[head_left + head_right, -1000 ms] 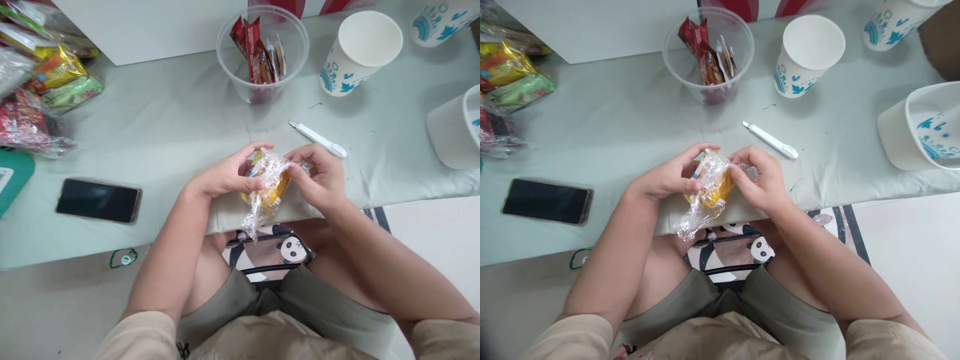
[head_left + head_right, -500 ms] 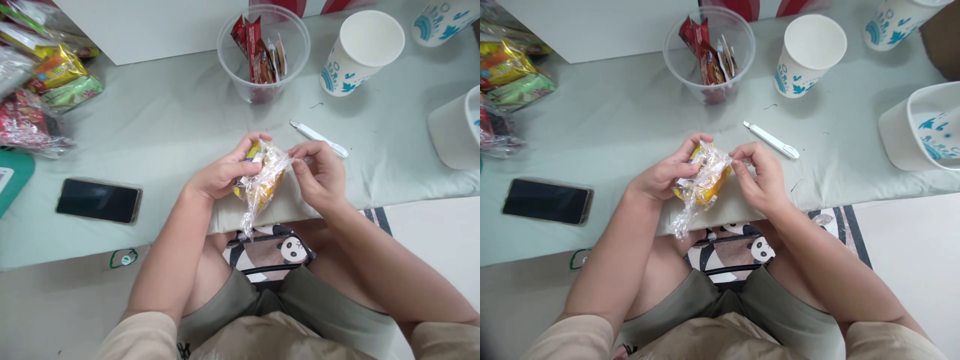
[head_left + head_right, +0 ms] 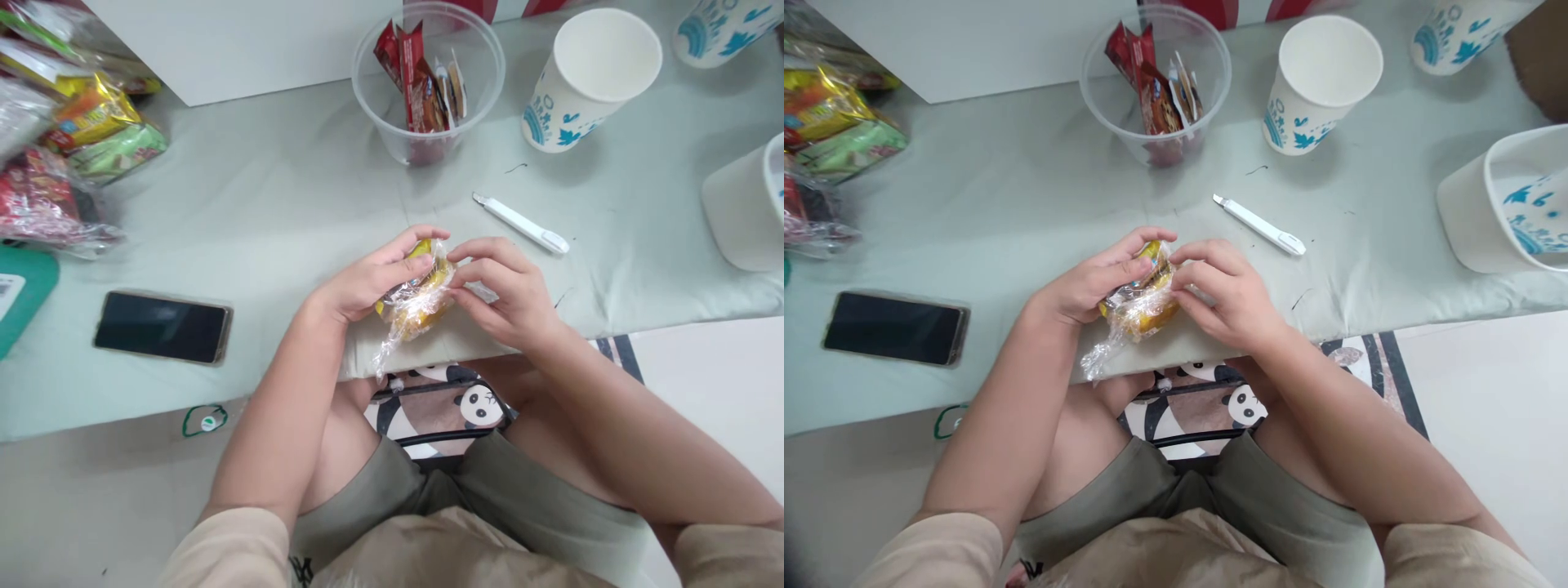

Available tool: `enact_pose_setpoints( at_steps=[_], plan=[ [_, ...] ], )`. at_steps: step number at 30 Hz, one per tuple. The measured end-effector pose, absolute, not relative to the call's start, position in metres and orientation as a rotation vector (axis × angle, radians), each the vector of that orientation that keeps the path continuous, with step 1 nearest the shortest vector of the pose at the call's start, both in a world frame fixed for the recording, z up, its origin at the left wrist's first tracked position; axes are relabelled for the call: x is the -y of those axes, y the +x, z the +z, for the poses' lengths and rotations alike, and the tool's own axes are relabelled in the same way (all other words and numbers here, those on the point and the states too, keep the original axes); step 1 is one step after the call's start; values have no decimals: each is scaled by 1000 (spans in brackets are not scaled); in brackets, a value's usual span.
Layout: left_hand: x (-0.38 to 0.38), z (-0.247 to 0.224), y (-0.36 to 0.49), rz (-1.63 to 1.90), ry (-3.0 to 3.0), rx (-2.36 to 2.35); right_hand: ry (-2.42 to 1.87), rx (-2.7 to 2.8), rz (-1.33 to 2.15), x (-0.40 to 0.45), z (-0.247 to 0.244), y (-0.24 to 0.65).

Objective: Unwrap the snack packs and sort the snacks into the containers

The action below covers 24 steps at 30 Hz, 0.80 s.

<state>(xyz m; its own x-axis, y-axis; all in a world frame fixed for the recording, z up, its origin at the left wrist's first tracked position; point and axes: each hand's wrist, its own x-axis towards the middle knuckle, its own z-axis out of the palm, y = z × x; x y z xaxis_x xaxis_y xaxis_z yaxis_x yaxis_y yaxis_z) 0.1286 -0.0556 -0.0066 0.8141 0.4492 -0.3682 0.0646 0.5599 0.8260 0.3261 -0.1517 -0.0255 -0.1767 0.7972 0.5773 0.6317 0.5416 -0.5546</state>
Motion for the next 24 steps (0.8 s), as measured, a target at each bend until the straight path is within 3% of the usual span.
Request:
enact_pose_setpoints(
  at_steps=[7,19,24],
  plan=[
    [50,0,119,288,913,-660,-1170,1824,281,151,-24,328],
    [49,-7,121,250,1175,-694,-1188,2004,-9,151,-30,312],
    [51,-4,124,236,1328,-651,-1135,2054,106,152,-26,316]
  ],
)
